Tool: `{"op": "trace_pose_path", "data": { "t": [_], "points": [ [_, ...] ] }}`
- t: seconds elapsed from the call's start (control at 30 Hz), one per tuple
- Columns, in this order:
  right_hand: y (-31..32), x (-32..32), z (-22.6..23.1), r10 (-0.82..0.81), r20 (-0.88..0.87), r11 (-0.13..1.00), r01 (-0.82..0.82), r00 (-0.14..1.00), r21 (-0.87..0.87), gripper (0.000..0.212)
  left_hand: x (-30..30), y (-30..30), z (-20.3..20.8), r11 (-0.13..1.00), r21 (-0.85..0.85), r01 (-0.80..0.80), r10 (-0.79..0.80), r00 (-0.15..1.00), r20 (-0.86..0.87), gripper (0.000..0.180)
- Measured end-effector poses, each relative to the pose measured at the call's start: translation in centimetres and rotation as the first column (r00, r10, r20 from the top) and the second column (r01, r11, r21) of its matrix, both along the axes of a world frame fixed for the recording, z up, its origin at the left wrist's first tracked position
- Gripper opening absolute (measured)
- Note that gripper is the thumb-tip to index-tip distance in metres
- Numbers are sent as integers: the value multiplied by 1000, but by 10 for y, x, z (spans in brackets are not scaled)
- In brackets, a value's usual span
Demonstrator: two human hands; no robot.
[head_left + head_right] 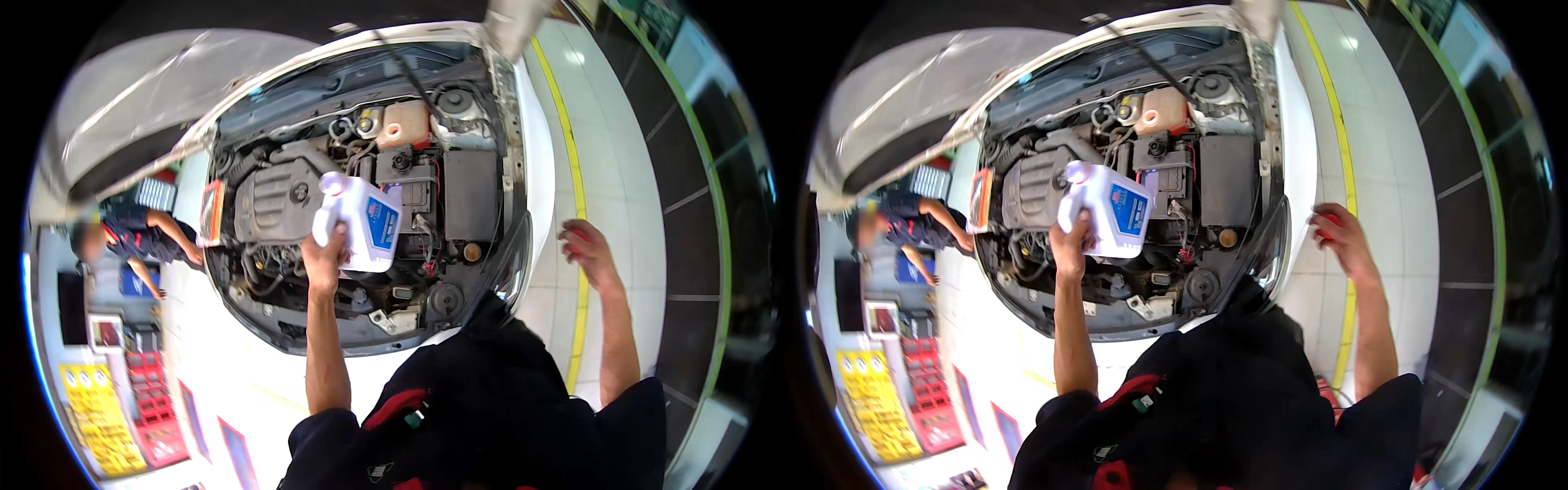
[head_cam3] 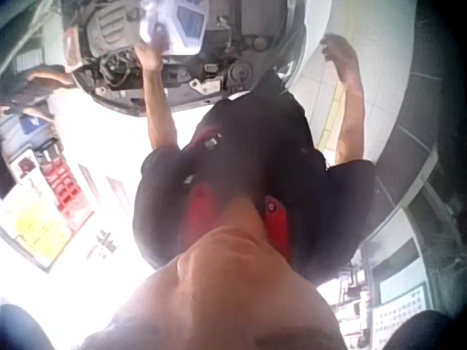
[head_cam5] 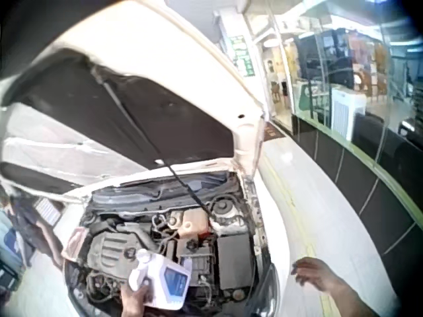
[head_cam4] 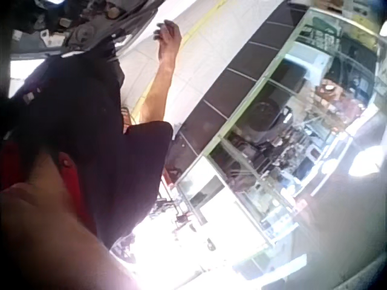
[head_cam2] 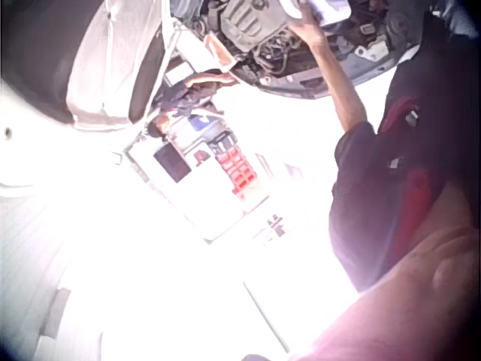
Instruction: The person pours fluids from bottles into the engine bay, retrieves and places bottles on a shelf, then returns to the engine to open and close caps. The person also picks up and places an air filter on the engine cover.
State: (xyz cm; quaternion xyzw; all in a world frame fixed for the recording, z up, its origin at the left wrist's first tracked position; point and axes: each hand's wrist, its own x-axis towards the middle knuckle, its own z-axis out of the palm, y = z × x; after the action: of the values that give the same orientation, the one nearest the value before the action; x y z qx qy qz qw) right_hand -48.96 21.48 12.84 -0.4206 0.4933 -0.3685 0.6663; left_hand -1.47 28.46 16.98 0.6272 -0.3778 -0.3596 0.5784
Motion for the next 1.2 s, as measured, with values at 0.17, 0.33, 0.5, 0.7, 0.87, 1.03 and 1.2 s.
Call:
{"op": "trace_pose_path", "data": {
  "t": [0.17,0.33,0.5,0.7,0.87,1.03,1.2],
  "points": [
    [-22,102,50,296,70,951,-287,953,-115,29,-7,109,27,934,-261,-245,266,963,45,22],
    [-24,115,57,401,116,911,-382,909,-154,50,-56,134,9,999,16,-48,38,917,397,16],
    [20,166,123,601,-78,694,-569,795,-442,64,-67,141,32,961,-227,159,6,807,591,21],
    [64,194,166,211,-672,266,-704,710,-659,59,-86,134,42,980,-143,139,-25,797,604,25],
    [51,192,136,-191,-706,-125,-730,682,-672,52,-101,120,56,992,9,122,-90,682,726,27],
    [57,169,136,-240,-794,44,-811,558,-583,46,-104,105,78,957,152,246,-258,492,831,32],
    [93,135,120,172,-733,644,-638,658,-422,17,-122,99,85,821,258,509,-507,443,740,37]
  ]
}}
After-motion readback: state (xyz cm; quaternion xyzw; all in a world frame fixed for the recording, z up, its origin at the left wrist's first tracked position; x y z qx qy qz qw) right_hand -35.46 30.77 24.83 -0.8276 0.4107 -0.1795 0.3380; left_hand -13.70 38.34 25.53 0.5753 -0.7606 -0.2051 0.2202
